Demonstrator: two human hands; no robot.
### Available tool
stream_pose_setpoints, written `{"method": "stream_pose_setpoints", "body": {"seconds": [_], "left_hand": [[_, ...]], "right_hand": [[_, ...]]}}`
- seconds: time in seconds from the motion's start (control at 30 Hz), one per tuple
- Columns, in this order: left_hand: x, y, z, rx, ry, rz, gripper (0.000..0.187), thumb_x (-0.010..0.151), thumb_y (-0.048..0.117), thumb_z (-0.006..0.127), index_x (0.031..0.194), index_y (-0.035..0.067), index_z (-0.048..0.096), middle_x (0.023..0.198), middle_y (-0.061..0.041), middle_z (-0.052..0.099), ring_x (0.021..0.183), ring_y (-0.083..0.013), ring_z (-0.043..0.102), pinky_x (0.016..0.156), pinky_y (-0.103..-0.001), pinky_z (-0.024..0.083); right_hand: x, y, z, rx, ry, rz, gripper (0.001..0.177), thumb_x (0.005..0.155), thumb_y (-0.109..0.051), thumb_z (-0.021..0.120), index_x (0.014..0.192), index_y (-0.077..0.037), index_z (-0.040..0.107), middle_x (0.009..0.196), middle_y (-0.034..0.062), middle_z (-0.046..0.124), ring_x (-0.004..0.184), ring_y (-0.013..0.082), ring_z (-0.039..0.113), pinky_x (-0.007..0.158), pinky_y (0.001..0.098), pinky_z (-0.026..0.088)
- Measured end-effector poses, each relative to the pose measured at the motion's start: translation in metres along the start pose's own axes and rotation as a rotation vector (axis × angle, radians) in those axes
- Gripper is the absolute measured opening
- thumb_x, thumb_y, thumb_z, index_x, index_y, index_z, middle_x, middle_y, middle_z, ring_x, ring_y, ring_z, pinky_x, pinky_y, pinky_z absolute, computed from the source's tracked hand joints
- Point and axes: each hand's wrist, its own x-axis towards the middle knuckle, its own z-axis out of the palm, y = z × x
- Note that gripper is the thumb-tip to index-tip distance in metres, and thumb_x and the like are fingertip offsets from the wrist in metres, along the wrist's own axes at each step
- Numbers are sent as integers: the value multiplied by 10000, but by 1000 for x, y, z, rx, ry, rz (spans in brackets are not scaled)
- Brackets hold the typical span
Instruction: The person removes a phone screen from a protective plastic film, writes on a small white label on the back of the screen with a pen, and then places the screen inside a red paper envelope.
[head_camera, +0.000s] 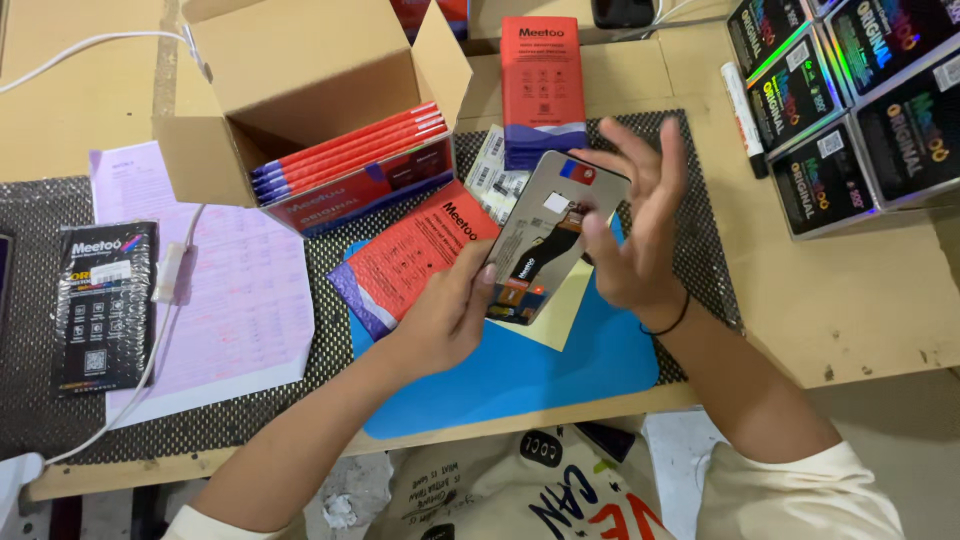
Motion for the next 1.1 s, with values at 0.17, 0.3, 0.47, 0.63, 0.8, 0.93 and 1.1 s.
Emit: {"method": "stream_pose_setpoints", "body": {"seconds": [0.17,0.3,0.47,0.63,0.8,0.93,1.1], "left_hand": [[-3,-4,5,39,150,23,315,1082,104,287,1267,39,533,518,-88,526,371,-129,439,386,-249,389],[1,-1,8,13,214,70,323,1073,54,297,1271,-18,542,583,-139,546,403,-148,415,407,-253,366],[-3,-13,12,29,216,135,348,1077,58,288,1304,-37,534,707,-157,583,438,-154,380,424,-281,364],[-3,-16,13,-31,235,116,384,1094,144,271,1310,-55,518,727,-160,560,481,-147,389,450,-279,364],[-4,-16,11,-71,213,49,411,1108,213,266,1353,-35,484,935,-246,645,679,-253,583,614,-373,483],[-8,-22,12,-62,197,17,417,1113,226,263,1373,-28,468,1024,-286,655,774,-319,642,692,-435,527],[-1,-12,9,-77,196,-13,411,1114,272,275,1359,3,466,1044,-215,643,905,-280,640,850,-445,532]], "right_hand": [[0,-15,-1,-596,-166,-276,721,1011,-387,655,1561,9,409,1613,326,197,1492,556,262,1212,682,234],[3,-20,5,-871,-107,-400,577,945,-415,750,1398,-64,687,1513,299,448,1412,527,383,1158,619,252],[3,-28,11,-691,-44,-349,331,859,-251,852,1150,-116,768,1382,192,588,1287,454,526,1089,579,347],[-1,-28,14,-536,-49,-330,298,794,-150,892,1040,-164,725,1287,124,686,1188,399,638,1035,574,370],[5,-47,21,-202,-110,-108,379,799,21,866,1097,-54,644,908,-2,771,857,237,767,930,427,547],[7,-44,19,6,-173,63,806,798,68,851,1433,129,357,887,87,736,927,262,716,761,334,576],[19,-59,16,-41,-308,-60,172,817,95,788,949,-11,758,817,81,736,920,365,758,848,499,608]]}}
